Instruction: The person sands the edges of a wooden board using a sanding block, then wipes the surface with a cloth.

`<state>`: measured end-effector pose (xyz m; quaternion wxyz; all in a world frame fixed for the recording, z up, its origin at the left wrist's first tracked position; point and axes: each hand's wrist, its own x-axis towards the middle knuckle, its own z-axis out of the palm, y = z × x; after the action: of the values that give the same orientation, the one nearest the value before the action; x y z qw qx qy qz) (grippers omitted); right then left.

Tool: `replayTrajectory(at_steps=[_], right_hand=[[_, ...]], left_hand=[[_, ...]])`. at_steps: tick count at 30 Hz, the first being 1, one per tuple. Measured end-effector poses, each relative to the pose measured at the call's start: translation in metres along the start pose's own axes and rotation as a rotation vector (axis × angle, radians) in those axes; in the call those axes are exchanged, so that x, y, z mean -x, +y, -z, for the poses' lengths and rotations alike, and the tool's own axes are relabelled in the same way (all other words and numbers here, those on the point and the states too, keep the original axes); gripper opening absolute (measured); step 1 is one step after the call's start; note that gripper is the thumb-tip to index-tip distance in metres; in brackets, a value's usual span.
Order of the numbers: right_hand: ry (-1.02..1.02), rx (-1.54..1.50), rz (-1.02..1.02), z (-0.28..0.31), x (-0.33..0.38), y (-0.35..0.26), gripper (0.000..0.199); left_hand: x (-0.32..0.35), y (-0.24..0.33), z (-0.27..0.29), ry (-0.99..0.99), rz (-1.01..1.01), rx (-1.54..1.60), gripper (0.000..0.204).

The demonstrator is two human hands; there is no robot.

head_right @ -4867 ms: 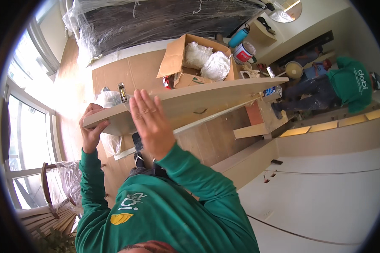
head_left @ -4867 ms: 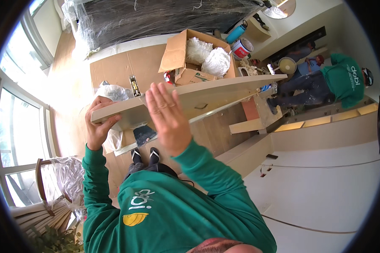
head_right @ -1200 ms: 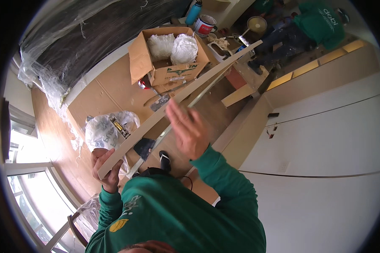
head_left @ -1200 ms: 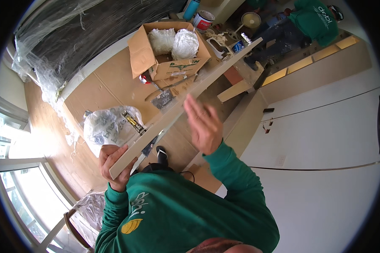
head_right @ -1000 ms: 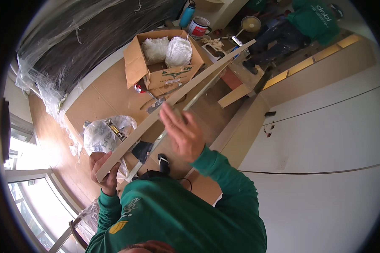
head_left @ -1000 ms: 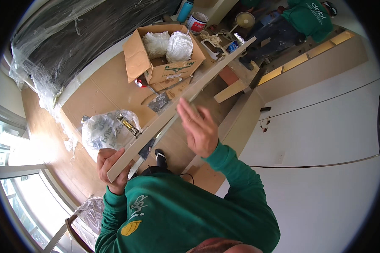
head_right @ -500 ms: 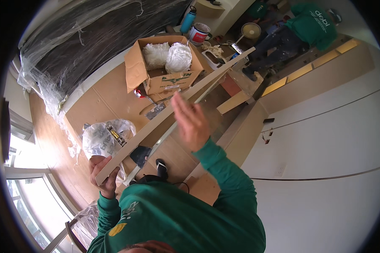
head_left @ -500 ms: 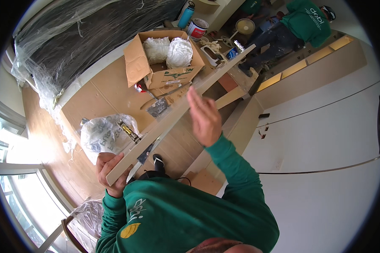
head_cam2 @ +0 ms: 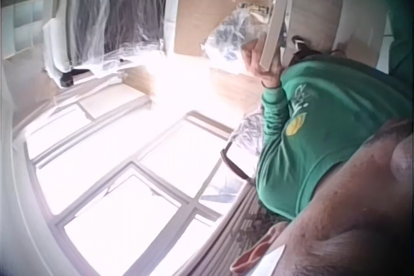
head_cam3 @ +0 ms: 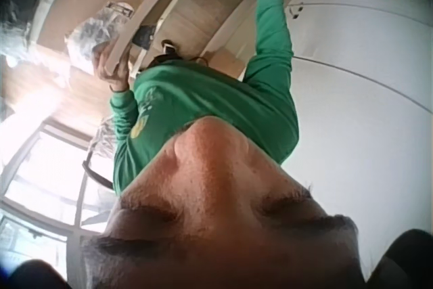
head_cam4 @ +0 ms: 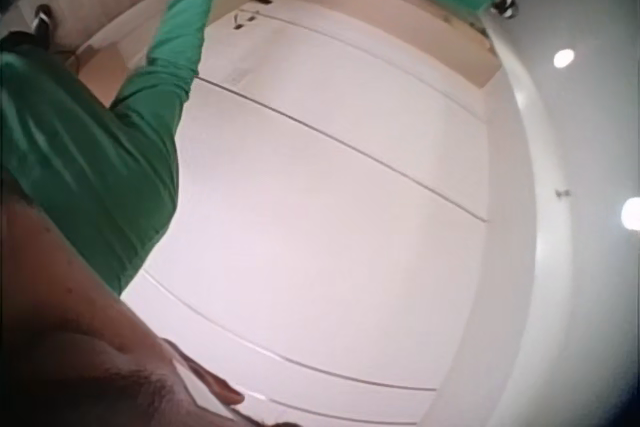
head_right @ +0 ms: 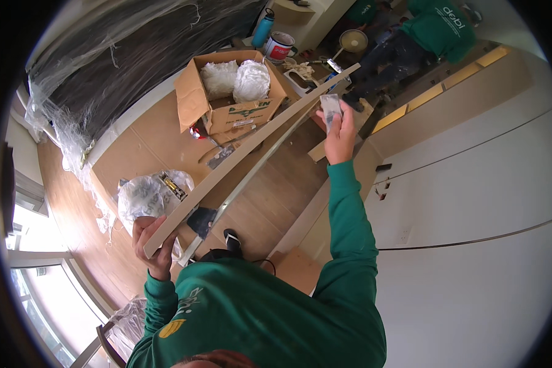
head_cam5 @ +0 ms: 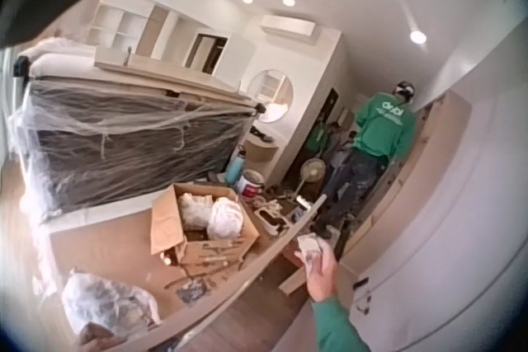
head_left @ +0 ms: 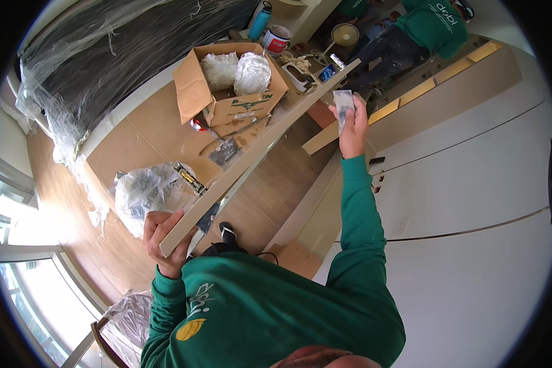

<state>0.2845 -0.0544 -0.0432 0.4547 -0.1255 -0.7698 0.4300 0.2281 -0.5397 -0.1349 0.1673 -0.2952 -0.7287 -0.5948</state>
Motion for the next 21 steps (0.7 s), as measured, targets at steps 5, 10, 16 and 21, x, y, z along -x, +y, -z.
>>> replayTrajectory(at_steps=[5, 10, 16, 21], right_hand=[[-0.194, -0.119, -0.32, -0.024, 0.035, -0.045, 0.025], [-0.259, -0.137, -0.451, -0.052, 0.053, -0.065, 0.03], [-0.241, -0.021, -0.497, -0.063, 0.055, -0.061, 0.03], [-0.221, -0.024, -0.395, -0.082, 0.092, -0.083, 0.025]], left_hand=[[0.001, 0.002, 0.001, 0.002, 0.002, 0.003, 0.042], [0.003, 0.003, 0.001, -0.001, -0.012, 0.002, 0.042], [0.007, 0.004, -0.004, 0.011, -0.055, -0.001, 0.046], [0.007, 0.006, -0.004, 0.011, -0.07, 0.001, 0.047]])
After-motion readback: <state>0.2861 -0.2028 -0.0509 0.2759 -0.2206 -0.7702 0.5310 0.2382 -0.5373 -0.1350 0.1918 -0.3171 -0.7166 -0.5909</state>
